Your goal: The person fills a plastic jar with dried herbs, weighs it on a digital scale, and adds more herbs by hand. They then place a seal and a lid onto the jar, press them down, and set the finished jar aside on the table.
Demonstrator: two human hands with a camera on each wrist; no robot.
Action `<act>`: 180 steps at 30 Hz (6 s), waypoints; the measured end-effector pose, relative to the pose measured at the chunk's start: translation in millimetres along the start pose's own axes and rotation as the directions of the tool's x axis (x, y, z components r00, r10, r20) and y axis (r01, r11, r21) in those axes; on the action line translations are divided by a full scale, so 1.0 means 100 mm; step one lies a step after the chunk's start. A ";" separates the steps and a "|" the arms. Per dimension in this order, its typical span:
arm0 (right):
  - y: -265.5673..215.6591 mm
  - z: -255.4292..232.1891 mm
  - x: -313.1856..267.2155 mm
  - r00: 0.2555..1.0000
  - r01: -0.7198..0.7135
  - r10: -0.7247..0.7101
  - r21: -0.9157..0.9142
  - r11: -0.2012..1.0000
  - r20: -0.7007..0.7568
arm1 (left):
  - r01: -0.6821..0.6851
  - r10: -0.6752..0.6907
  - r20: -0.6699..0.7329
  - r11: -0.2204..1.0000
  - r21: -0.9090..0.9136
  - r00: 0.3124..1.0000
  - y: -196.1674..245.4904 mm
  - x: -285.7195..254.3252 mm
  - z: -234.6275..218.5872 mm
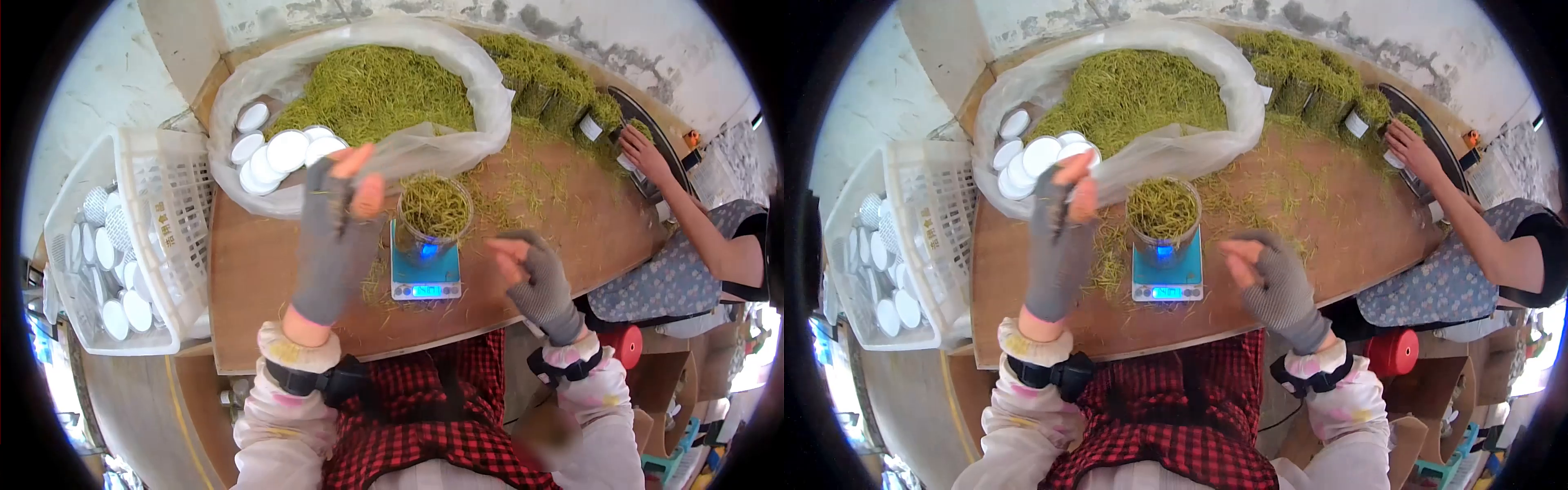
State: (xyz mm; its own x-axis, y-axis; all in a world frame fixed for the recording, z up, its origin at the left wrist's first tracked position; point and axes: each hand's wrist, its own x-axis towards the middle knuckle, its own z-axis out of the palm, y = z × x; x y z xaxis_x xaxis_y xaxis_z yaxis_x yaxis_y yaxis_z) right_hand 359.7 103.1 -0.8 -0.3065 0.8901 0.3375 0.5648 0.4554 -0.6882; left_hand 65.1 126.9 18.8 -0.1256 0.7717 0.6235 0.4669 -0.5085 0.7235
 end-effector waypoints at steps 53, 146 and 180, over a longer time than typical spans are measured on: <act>-0.34 0.34 0.62 0.950 0.287 -0.312 -0.329 0.899 -0.025 | -0.133 0.077 0.235 0.963 0.233 0.969 0.17 -0.10 0.20; 0.07 0.40 0.12 0.995 0.033 0.033 0.644 0.764 -0.090 | -0.434 0.342 0.474 0.896 0.095 0.811 0.02 0.12 0.49; -0.75 0.43 0.49 0.980 -0.121 0.193 0.916 0.383 0.049 | 0.065 -0.007 0.139 0.906 -0.418 0.990 0.34 -0.38 0.05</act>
State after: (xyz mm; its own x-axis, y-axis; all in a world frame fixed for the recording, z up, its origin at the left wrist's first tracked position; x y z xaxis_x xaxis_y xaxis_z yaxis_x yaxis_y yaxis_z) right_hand 269.2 112.1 39.2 -0.2285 0.9592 0.1663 -0.4479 0.0481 -0.8928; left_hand 89.6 82.7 18.2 -0.0054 0.8208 0.5712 0.0489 -0.5703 0.8200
